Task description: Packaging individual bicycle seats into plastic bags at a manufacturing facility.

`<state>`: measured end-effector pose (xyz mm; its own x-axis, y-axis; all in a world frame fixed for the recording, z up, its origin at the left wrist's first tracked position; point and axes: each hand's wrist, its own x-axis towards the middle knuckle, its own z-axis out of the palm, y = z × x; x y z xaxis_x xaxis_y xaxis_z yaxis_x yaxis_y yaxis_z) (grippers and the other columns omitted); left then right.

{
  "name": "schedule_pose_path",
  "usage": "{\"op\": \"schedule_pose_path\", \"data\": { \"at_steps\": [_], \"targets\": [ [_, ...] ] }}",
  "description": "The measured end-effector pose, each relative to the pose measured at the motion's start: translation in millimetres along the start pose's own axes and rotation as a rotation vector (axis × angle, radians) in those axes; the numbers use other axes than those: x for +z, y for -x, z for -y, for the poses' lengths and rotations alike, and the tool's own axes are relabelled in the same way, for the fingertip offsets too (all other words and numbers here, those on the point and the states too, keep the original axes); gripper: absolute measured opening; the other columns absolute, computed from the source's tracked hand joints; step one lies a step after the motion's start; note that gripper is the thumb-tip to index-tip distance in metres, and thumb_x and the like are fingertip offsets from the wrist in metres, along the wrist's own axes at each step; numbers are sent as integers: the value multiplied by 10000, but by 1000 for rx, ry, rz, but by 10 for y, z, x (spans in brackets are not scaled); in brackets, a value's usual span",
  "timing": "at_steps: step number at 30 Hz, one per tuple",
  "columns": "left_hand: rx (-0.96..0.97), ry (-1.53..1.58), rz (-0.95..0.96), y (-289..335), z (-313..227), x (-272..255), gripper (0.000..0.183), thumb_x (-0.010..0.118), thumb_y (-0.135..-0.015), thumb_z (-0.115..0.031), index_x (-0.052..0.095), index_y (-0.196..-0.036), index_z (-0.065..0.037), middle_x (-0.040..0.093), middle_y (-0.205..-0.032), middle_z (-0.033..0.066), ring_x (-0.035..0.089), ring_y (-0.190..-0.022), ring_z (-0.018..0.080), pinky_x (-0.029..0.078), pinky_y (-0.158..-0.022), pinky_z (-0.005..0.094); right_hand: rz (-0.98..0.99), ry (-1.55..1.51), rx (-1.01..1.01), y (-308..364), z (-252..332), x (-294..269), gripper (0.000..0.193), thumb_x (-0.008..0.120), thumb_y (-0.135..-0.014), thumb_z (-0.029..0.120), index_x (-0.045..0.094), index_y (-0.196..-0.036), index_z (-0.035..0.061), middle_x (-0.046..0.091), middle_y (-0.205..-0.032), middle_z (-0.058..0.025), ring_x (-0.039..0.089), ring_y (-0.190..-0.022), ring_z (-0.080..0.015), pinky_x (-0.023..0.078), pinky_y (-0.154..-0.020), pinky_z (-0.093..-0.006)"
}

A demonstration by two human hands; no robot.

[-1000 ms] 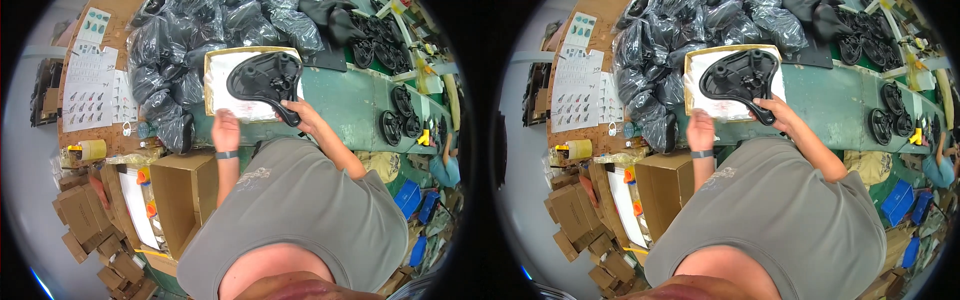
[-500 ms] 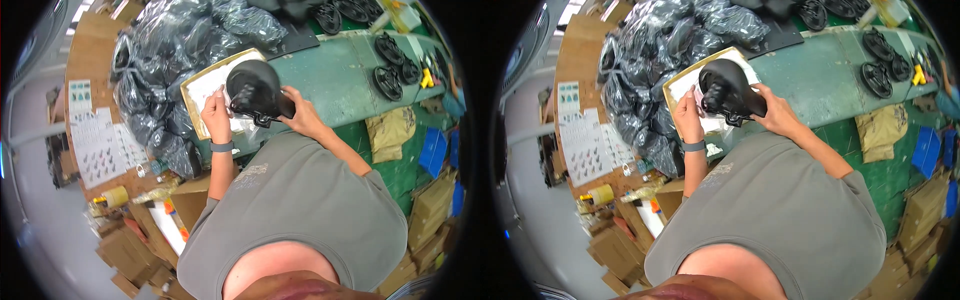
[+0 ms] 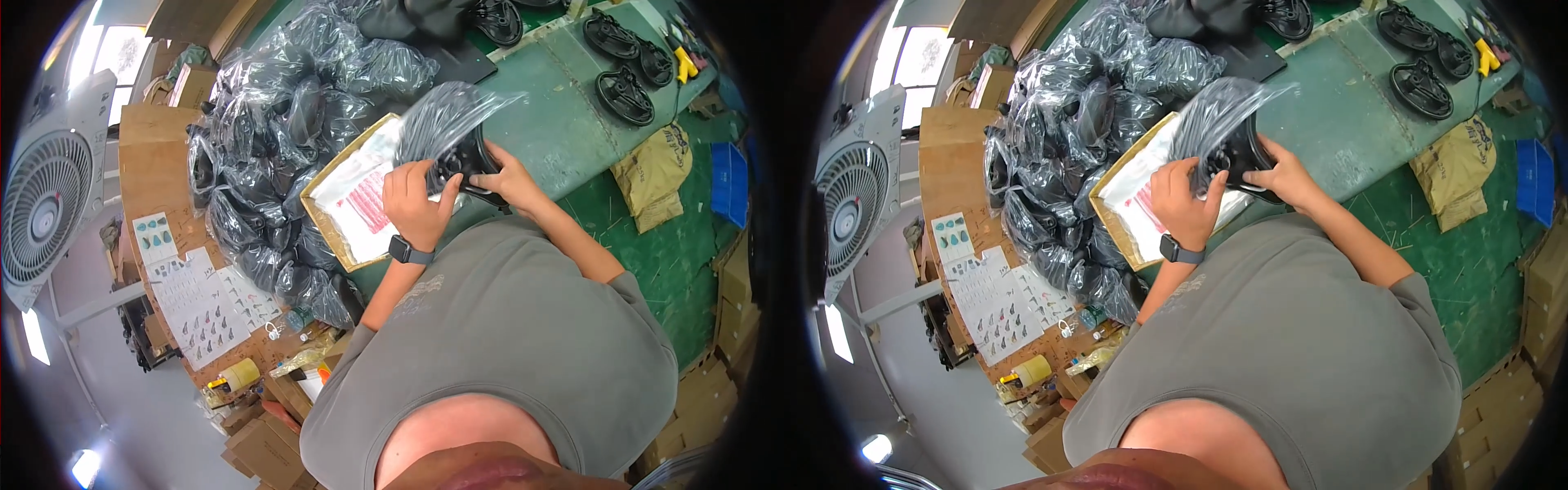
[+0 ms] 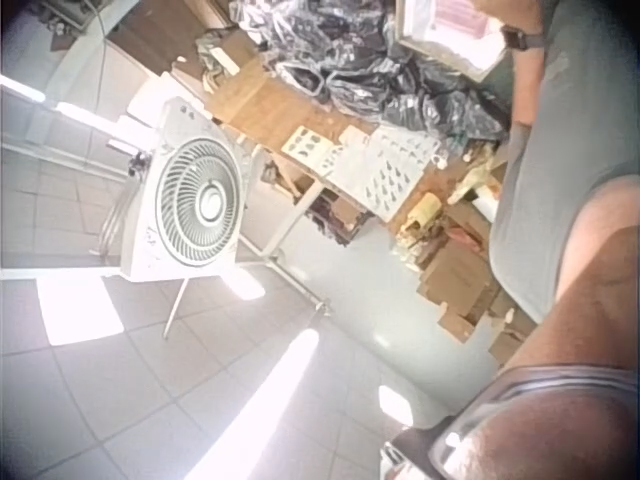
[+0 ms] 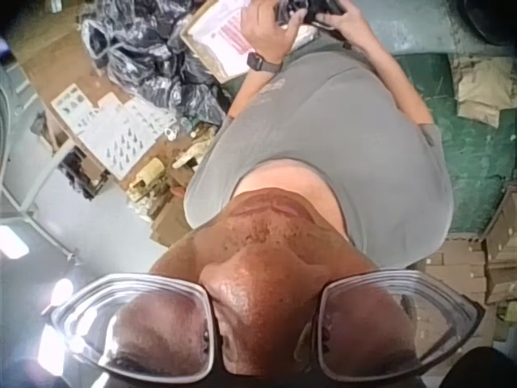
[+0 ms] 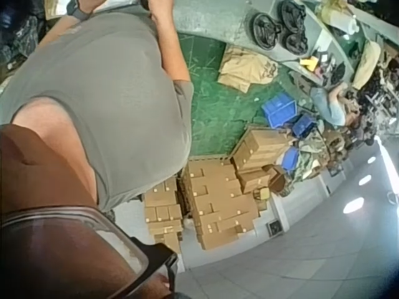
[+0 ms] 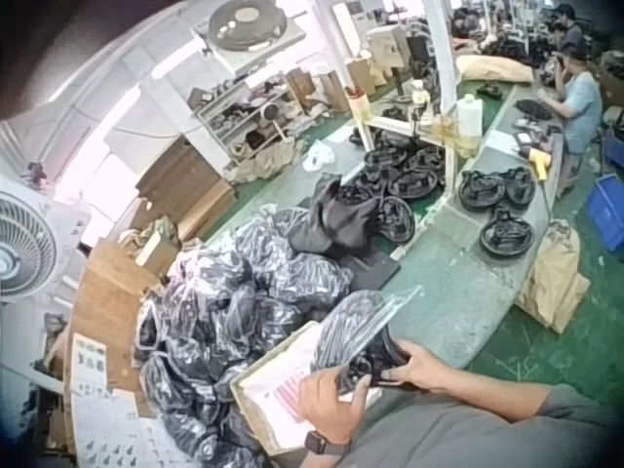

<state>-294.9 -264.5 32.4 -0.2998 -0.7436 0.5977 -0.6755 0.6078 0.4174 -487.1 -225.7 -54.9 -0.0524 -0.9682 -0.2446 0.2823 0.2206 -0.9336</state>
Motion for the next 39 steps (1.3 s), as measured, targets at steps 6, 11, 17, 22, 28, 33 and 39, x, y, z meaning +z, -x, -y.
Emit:
{"op": "schedule_pose_path", "data": {
  "at_steps": [6,11,17,22,28,33,39],
  "targets": [
    [-39,-238,27,-81,352,257,199,785,-912,-226,720,-1015,-68,668,-956,82,621,-919,309,449,-844,433,2,-217,186,-156,383,257,709,753,-939,57,429,-1569,34,677,-1261,-110,703,-1014,-188,622,-793,-339],
    [-34,-86,-180,-280,528,204,150,798,-877,-56,730,-1008,-39,712,-950,87,631,-855,310,452,-760,430,-132,254,-154,-531,-88,310,881,819,-884,166,350,-1600,-45,606,-1446,-241,630,-1293,-355,477,-1126,-420],
    [106,-45,-323,-807,457,-241,289,766,-837,35,752,-1113,-50,695,-999,95,644,-863,290,465,-760,406,-46,824,-531,-1174,271,622,868,829,-844,129,420,-1609,137,537,-1529,-194,570,-1290,-487,538,-1012,-503],
    [191,40,-293,-852,554,-461,401,738,-893,-23,634,-1276,-81,692,-1106,125,646,-901,306,495,-796,413,-182,964,-603,-2411,330,1197,741,828,-823,130,519,-1495,68,628,-1372,-189,629,-1229,-429,542,-1022,-479],
    [-84,37,127,-129,852,272,330,772,-912,-90,699,-1227,-23,711,-1091,168,668,-965,369,536,-835,455,175,1032,-543,-3131,47,1041,448,760,-885,286,706,-1262,50,721,-1189,-161,651,-1183,-381,523,-1026,-481],
    [-434,0,799,739,937,346,360,749,-953,-218,697,-1284,-87,761,-1053,144,738,-928,350,581,-777,460,-506,1234,-532,-2842,52,-1400,637,799,-724,150,655,-1335,40,646,-1334,-188,583,-1277,-387,489,-1101,-481],
    [-410,-58,1056,936,819,493,430,763,-957,-252,659,-1352,-115,774,-1131,117,760,-957,287,596,-790,423,-1009,1816,69,-1384,-334,-4576,899,805,-874,518,453,-1539,26,743,-1032,-200,702,-993,-418,545,-924,-531]
  ]
}}
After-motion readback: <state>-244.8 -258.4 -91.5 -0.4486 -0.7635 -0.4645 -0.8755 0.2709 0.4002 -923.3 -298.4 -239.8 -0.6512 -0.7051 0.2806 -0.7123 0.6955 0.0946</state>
